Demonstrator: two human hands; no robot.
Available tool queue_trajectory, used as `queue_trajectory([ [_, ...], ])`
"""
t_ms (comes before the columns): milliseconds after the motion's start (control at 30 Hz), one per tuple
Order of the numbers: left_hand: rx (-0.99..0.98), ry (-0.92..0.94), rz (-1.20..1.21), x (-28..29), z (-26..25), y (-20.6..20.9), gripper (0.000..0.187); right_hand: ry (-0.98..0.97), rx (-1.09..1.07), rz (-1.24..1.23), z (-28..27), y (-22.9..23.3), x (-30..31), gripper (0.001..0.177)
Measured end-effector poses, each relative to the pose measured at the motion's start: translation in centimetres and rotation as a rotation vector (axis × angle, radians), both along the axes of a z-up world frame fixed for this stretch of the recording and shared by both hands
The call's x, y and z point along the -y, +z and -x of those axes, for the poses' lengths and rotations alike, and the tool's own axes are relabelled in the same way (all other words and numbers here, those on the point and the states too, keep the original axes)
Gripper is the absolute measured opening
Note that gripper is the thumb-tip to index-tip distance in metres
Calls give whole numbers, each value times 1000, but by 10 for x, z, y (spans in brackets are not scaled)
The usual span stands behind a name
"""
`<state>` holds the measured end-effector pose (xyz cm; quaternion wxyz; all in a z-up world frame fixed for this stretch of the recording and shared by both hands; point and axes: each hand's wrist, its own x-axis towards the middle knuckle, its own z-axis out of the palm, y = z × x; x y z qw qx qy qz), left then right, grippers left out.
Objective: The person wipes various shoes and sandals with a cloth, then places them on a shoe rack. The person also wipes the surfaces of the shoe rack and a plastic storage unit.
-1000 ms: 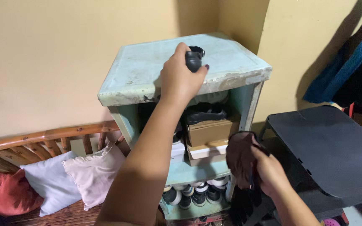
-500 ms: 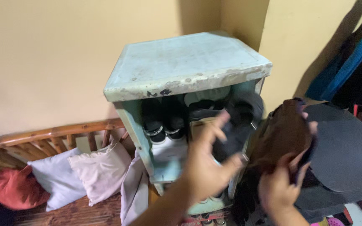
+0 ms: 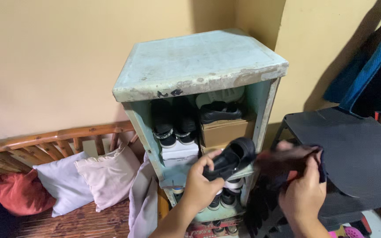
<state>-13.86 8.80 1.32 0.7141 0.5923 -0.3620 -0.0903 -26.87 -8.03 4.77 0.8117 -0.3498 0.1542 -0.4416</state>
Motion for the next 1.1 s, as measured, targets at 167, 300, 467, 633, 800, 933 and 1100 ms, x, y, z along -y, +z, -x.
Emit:
queue_trajectory([
  [167,307,-4,37,3,20,6,33,-357,-261,1474,-10,-10,-11,34],
  [300,243,-62,-52,-5,28,21,28,-136,-338,1173,-23,-32,6,29],
  [467,219,-181,-314,-13,35,25,26,-239,-797,1023,-8,-27,45,21],
  [633,453,-81,-200,-7,38,28,24,-184,-372,1584,-5,-12,5,39],
  [800,283,-162,-337,-12,33,30,21,-34,-644,1455,-15,-38,25,38],
  [933,345,-135,-157,-14,22,24,29,-1,-615,876,-16,-76,88,25],
  [1100,319,192,49,5,18,3,32,-59,-784,535,-22,-113,63,55],
])
